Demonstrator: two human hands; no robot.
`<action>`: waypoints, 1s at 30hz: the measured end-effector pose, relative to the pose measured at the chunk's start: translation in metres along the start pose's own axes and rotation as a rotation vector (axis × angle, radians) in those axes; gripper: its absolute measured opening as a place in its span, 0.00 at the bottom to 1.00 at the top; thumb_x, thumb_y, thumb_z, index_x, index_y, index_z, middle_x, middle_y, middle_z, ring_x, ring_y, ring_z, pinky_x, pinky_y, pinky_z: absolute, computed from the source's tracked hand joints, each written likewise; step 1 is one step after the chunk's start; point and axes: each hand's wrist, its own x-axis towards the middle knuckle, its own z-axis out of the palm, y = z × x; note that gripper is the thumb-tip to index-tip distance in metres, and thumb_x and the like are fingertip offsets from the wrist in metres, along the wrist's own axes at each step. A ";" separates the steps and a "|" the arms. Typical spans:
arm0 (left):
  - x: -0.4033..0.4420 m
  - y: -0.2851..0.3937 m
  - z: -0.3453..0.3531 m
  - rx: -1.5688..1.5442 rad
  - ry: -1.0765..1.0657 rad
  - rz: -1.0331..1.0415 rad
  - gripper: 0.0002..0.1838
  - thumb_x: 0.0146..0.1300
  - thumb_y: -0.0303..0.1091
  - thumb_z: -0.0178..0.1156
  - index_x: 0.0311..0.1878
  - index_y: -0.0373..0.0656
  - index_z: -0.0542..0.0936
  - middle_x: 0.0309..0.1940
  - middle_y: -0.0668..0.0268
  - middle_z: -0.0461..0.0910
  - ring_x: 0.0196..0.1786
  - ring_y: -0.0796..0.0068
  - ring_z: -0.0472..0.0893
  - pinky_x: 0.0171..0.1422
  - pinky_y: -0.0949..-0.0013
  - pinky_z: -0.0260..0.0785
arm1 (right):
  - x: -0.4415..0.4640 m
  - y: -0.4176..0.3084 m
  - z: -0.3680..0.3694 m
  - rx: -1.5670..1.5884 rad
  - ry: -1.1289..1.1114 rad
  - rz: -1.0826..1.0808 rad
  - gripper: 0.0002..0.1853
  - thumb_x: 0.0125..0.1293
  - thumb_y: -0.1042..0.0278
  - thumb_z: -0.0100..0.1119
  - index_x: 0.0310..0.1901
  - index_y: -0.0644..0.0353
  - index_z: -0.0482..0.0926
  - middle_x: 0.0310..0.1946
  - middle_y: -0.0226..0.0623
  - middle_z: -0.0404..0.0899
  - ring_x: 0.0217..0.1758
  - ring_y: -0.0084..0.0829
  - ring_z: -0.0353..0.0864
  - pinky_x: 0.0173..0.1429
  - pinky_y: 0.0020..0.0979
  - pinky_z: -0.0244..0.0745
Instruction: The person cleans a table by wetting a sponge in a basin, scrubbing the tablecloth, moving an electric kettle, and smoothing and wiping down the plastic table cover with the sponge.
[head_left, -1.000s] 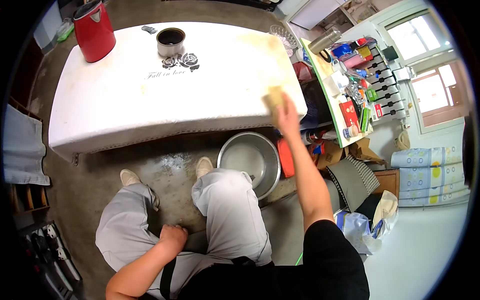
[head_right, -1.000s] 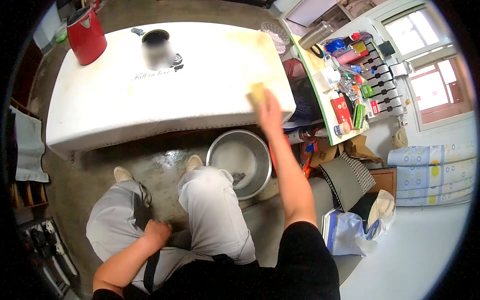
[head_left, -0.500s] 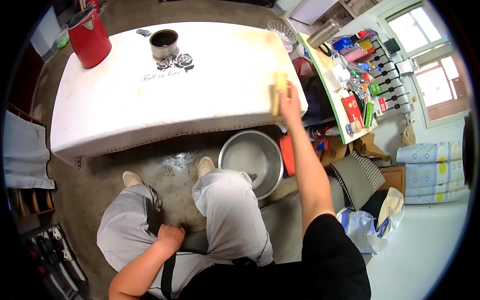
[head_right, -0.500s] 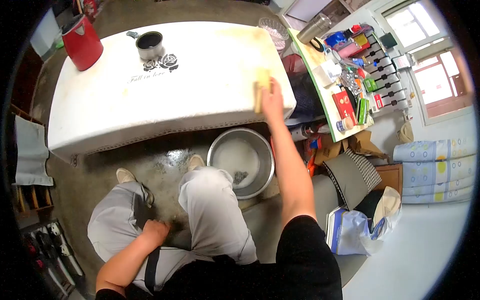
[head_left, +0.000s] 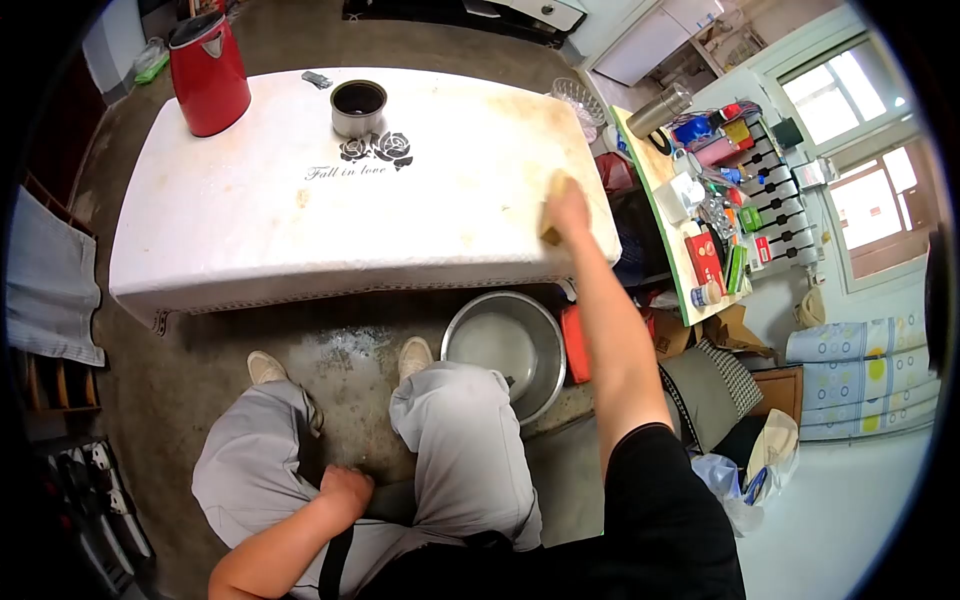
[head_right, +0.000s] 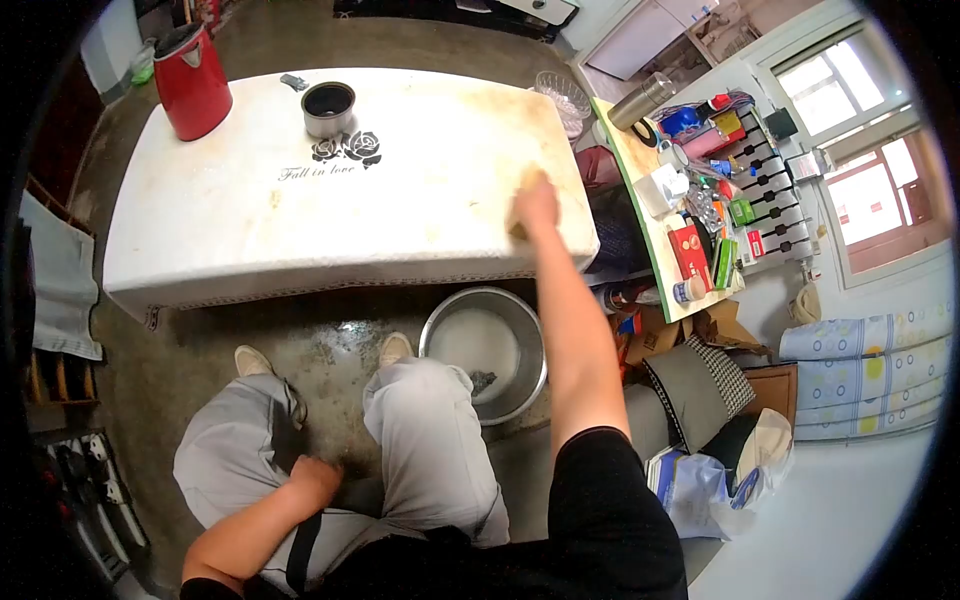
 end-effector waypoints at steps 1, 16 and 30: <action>0.000 0.001 0.001 -0.004 -0.005 -0.001 0.15 0.65 0.35 0.57 0.54 0.47 0.82 0.47 0.60 0.86 0.51 0.60 0.85 0.49 0.58 0.72 | -0.005 -0.020 0.020 -0.021 -0.022 -0.134 0.29 0.66 0.62 0.55 0.67 0.66 0.69 0.63 0.54 0.74 0.67 0.50 0.73 0.71 0.41 0.67; -0.001 0.009 -0.007 -0.060 -0.130 -0.039 0.15 0.66 0.33 0.59 0.55 0.49 0.84 0.55 0.64 0.83 0.60 0.61 0.81 0.58 0.60 0.67 | 0.063 0.020 0.021 0.274 0.105 0.064 0.26 0.64 0.64 0.59 0.62 0.66 0.70 0.57 0.55 0.78 0.59 0.48 0.80 0.62 0.43 0.75; -0.003 0.005 -0.021 -0.109 -0.153 -0.034 0.15 0.66 0.35 0.58 0.54 0.50 0.84 0.56 0.64 0.83 0.60 0.63 0.81 0.59 0.61 0.68 | -0.037 -0.172 0.100 0.151 -0.162 -0.550 0.17 0.65 0.65 0.55 0.55 0.60 0.77 0.53 0.48 0.81 0.55 0.52 0.79 0.60 0.47 0.74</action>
